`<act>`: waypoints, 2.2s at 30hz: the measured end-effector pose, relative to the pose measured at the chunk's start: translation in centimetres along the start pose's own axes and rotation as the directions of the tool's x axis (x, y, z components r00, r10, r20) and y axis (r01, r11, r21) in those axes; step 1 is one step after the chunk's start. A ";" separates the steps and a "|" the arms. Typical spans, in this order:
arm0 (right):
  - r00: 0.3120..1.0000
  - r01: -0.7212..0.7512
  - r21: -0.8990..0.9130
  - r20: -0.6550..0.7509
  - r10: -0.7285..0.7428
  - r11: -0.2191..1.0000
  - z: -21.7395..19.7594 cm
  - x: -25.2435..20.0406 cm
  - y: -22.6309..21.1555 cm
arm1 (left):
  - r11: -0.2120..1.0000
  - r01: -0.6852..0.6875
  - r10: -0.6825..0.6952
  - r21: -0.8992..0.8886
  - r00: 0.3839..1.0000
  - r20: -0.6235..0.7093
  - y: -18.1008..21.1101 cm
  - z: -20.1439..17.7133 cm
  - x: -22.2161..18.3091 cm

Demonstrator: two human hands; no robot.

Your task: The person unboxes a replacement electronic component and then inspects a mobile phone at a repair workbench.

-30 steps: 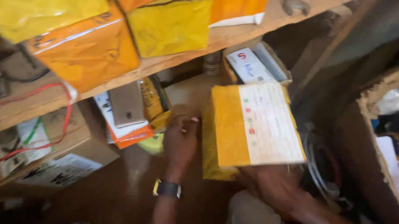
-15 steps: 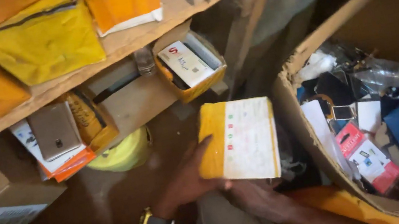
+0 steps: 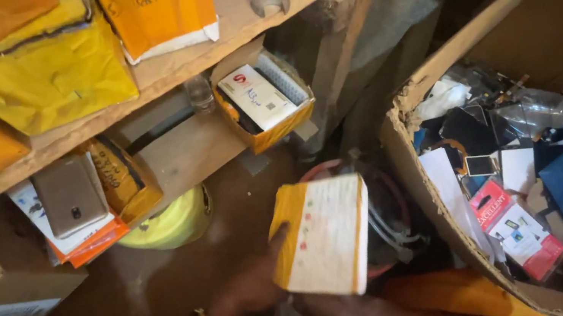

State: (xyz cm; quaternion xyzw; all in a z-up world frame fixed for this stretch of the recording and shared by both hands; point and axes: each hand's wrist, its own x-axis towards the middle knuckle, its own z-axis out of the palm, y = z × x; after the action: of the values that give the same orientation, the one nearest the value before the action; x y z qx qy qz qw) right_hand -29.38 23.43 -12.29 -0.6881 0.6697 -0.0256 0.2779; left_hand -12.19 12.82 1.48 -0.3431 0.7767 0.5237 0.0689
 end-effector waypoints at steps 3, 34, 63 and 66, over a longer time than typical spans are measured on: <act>0.954 -0.124 0.104 0.285 0.090 0.987 -9.9 -4.9 -5.7 | 0.858 -0.510 0.501 -0.066 0.858 -0.112 -2.6 -1.1 0.0; 0.878 0.463 0.389 -0.078 -0.472 0.797 -12.6 -9.5 -0.8 | 0.381 0.052 -0.662 -0.923 0.712 -0.233 -3.8 3.8 -2.0; 0.779 0.574 0.445 -0.038 -0.626 0.687 -15.2 -10.5 -0.5 | 0.285 -0.128 -0.695 -0.950 0.655 -0.296 -3.3 6.7 -2.2; 0.792 0.518 0.524 0.006 -0.610 0.676 -14.8 -10.0 0.2 | 0.310 -0.033 -0.710 -0.950 0.657 -0.254 -1.8 5.0 -4.1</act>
State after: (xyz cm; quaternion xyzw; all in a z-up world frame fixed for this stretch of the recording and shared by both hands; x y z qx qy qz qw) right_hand -36.64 27.68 3.47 -0.7652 0.3655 -0.2193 0.4825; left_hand -9.28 18.61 -0.26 -0.6480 0.2304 0.6693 -0.2811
